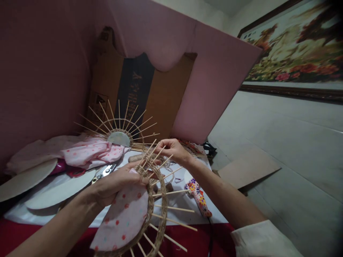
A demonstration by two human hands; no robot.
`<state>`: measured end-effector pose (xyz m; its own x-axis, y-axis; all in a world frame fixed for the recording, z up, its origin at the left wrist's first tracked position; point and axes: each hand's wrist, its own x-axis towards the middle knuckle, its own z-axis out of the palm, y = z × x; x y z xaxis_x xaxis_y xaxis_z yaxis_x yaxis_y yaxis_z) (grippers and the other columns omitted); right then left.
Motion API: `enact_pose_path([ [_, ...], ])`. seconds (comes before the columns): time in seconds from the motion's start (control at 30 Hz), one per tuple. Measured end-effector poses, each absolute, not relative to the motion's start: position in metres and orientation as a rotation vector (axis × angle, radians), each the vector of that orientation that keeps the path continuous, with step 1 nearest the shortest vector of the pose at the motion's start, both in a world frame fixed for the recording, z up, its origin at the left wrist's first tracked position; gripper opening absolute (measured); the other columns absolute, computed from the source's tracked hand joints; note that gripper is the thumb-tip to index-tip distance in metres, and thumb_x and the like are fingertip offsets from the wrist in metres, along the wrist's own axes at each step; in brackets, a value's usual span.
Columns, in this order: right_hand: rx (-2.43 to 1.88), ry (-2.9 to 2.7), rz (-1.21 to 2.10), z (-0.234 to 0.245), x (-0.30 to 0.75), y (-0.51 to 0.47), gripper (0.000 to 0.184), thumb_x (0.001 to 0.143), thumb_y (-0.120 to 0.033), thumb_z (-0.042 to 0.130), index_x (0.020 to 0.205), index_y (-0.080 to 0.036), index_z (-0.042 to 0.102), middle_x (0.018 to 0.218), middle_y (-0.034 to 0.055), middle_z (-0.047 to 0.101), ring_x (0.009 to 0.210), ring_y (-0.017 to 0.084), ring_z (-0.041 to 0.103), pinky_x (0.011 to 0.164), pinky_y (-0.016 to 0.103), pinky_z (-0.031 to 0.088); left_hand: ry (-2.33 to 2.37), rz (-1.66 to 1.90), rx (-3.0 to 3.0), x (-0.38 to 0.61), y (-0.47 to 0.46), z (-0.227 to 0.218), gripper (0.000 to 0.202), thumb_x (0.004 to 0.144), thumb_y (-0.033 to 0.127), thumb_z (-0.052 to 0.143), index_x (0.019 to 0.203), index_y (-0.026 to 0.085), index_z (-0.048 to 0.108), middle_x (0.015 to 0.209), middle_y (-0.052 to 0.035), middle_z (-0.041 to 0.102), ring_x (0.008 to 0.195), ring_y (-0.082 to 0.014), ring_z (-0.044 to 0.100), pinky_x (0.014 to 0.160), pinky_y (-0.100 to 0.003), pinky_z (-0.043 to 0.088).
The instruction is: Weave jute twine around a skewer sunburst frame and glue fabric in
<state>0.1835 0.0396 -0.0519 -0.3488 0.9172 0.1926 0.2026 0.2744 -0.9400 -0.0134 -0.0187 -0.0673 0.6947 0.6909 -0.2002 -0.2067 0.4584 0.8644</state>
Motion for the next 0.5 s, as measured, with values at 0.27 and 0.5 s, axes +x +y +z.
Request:
enact_pose_path([
  [0.27,-1.000,-1.667,1.391,-0.066,0.172,0.034,0.035,0.058,-0.041,0.077,0.054,-0.015,0.054,0.052,-0.0046,0.050,0.046,0.006,0.039,0.046,0.021,0.030,0.582,0.787,1.027,-0.008,-0.016,-0.067,0.056,0.062,0.009,0.072,0.114,0.017,0.054,0.089,-0.0062,0.067,0.073,-0.0163,0.062,0.066,-0.025,0.049],
  [0.5,-1.054,-1.640,1.481,-0.071,0.178,0.033,0.028,0.061,-0.039,0.072,0.058,-0.015,0.057,0.045,-0.0069,0.043,0.040,0.006,0.032,0.039,0.020,0.019,0.576,0.810,1.013,-0.009,-0.019,-0.068,0.063,0.065,0.013,0.074,0.120,0.025,0.045,0.086,-0.0023,0.065,0.073,-0.0172,0.065,0.066,-0.026,0.051],
])
